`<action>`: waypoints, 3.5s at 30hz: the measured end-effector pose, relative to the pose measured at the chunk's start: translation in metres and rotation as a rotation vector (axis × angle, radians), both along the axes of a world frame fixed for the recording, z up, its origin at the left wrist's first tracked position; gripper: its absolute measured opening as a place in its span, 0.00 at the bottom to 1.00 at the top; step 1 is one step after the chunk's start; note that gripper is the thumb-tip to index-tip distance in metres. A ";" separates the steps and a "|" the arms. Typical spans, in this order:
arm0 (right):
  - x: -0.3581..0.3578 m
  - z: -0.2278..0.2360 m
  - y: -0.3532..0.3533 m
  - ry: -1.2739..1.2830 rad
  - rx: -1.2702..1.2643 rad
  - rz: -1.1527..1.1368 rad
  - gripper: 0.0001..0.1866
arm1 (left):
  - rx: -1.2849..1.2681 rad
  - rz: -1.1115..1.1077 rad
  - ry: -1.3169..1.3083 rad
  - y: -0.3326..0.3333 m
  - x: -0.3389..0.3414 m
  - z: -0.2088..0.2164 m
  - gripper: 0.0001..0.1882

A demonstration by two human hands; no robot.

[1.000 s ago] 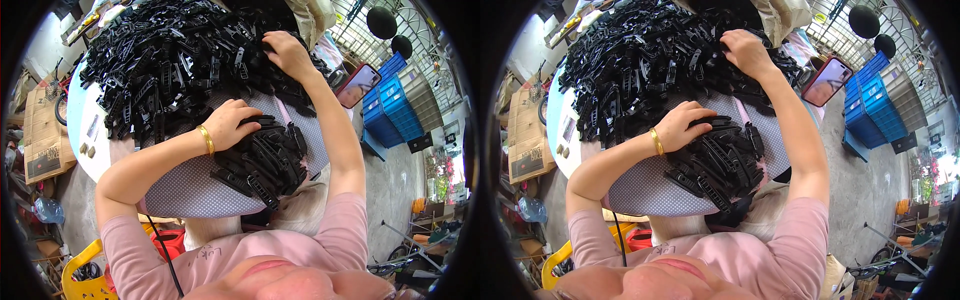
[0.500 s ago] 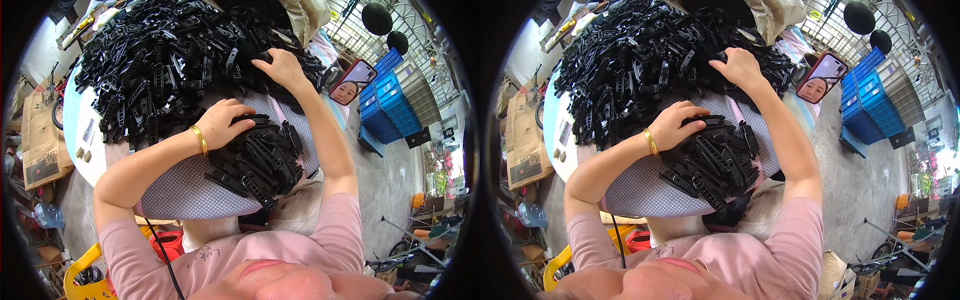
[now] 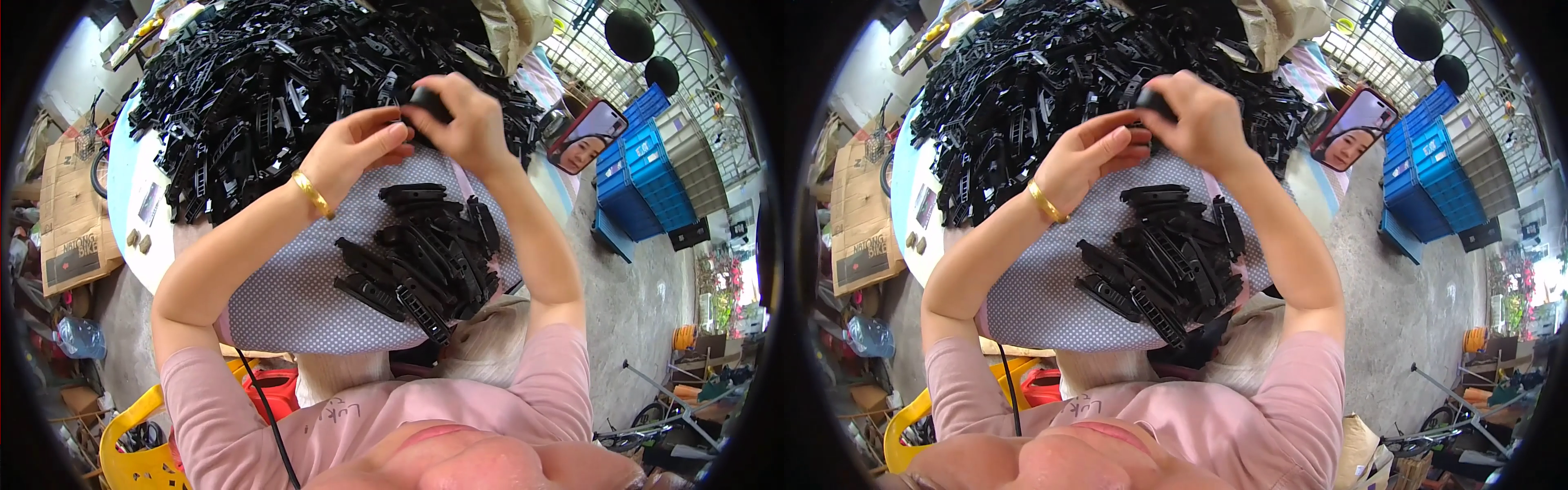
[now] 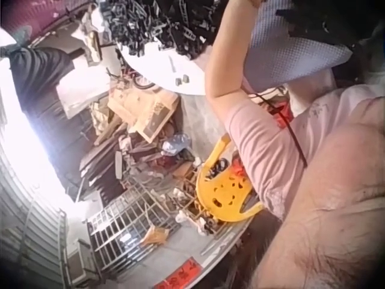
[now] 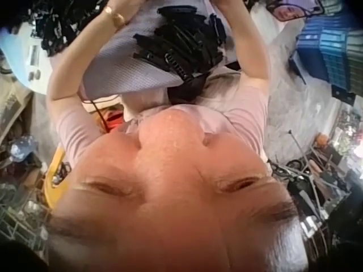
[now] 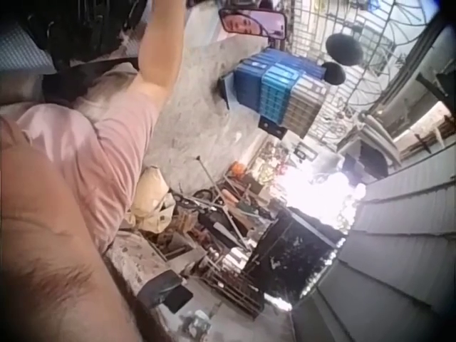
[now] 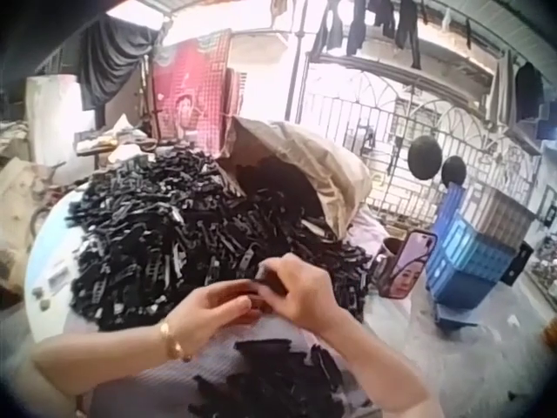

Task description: Assembling and organizing black plastic clips on a workspace.

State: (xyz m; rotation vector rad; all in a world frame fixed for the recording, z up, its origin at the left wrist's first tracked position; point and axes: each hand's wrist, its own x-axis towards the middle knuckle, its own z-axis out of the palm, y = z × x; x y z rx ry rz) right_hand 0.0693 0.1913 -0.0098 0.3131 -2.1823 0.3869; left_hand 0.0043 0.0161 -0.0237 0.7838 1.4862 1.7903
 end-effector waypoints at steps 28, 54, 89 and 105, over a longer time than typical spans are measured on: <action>0.025 0.015 -0.010 -0.608 -0.615 0.588 0.18 | -0.039 -0.007 -0.323 -0.010 -0.013 0.017 0.18; 0.019 -0.003 -0.029 -0.043 -0.168 0.271 0.10 | -0.176 0.110 0.757 -0.022 -0.014 0.025 0.23; 0.029 0.030 0.036 -0.477 -0.464 -0.020 0.18 | -0.033 -0.024 0.894 -0.013 0.015 0.021 0.17; 0.000 -0.016 0.087 -0.222 -0.262 -0.381 0.19 | -0.087 -0.416 0.906 -0.016 0.027 0.020 0.31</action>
